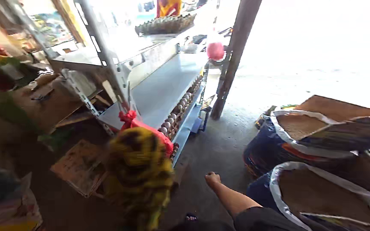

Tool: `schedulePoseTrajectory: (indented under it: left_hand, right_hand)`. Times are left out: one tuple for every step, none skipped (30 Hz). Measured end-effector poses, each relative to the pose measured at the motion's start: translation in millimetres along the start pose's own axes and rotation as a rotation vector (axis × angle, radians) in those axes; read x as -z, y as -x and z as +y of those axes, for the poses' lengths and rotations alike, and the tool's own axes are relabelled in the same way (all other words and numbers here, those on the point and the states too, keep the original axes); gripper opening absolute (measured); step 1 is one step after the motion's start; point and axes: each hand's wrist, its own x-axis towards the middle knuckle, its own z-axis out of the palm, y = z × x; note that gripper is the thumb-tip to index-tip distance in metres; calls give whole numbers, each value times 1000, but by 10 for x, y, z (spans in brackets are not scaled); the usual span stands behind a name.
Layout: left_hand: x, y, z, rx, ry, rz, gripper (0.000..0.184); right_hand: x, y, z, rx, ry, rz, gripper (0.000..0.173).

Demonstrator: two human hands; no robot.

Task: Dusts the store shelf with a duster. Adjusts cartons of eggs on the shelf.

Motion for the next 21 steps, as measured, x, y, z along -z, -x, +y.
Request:
schedulePoseTrajectory:
  left_hand:
    - [131, -102, 351, 78, -17, -290, 32]
    - [96, -234, 505, -52, 5, -374, 32]
    - [40, -370, 689, -219, 33, -409, 35]
    - [-12, -509, 926, -322, 43, -469, 37]
    - [-75, -643, 1195, -337, 61, -538, 36]
    - [-166, -761, 1447, -333, 129, -574, 33]
    - [-287, -852, 1668, -315, 257, -578, 30]
    - [-406, -941, 1900, -296, 447, -562, 25]
    - [-506, -1038, 2154, -296, 646, -519, 19]
    - [-564, -1139, 2419, -308, 821, -445, 17]
    - [-602, -1252, 2676, -309, 964, -333, 18]
    - [-650, -1392, 2905, -295, 1084, -193, 18]
    - [-700, -1543, 3101, -242, 1180, -41, 17]
    - [-737, -1696, 3255, -176, 1241, 81, 11]
    - [-776, -1860, 3393, -104, 1290, 193, 10]
    - [-831, -2046, 3531, -36, 1348, 305, 17]
    - [-891, -2227, 3677, 33, 1393, 378, 25]
    - [-979, -2391, 3822, 83, 1422, 408, 31]
    - [-1095, -2519, 3962, 104, 1428, 372, 28]
    - [-1228, -2616, 4128, 119, 1413, 283, 20]
    - [-1349, -2709, 4313, 128, 1361, 128, 9]
  right_hand:
    - [70, -18, 120, -47, -23, -7, 48]
    - [105, -57, 258, -90, -39, -8, 49]
    - [124, -97, 398, -137, -49, -8, 49]
    - [136, -117, 541, -181, -61, -7, 50]
    - [142, -123, 676, -217, -75, -2, 51]
    - [143, -120, 806, -248, -82, -5, 51]
    - [138, -114, 943, -268, -60, -21, 50]
    - [172, -106, 1048, -275, 11, -66, 49]
    - [230, -119, 1129, -262, 111, -123, 49]
    - [279, -163, 1221, -259, 143, -155, 50]
    - [323, -226, 1313, -254, 162, -179, 51]
    - [361, -320, 1408, -245, 185, -193, 51]
    - [399, -440, 1503, -234, 198, -203, 51]
    - [441, -585, 1615, -230, 164, -202, 51]
    - [514, -703, 1685, -228, 143, -217, 52]
    - [585, -865, 1752, -220, 143, -243, 52]
    - [624, -1127, 1867, -204, 139, -256, 52]
    - [625, -1439, 2026, -175, 114, -232, 50]
    - [665, -1651, 2129, -137, 70, -209, 48]
    - [831, -1744, 2110, -111, 59, -209, 47]
    - [1105, -1758, 1972, -112, 66, -245, 46]
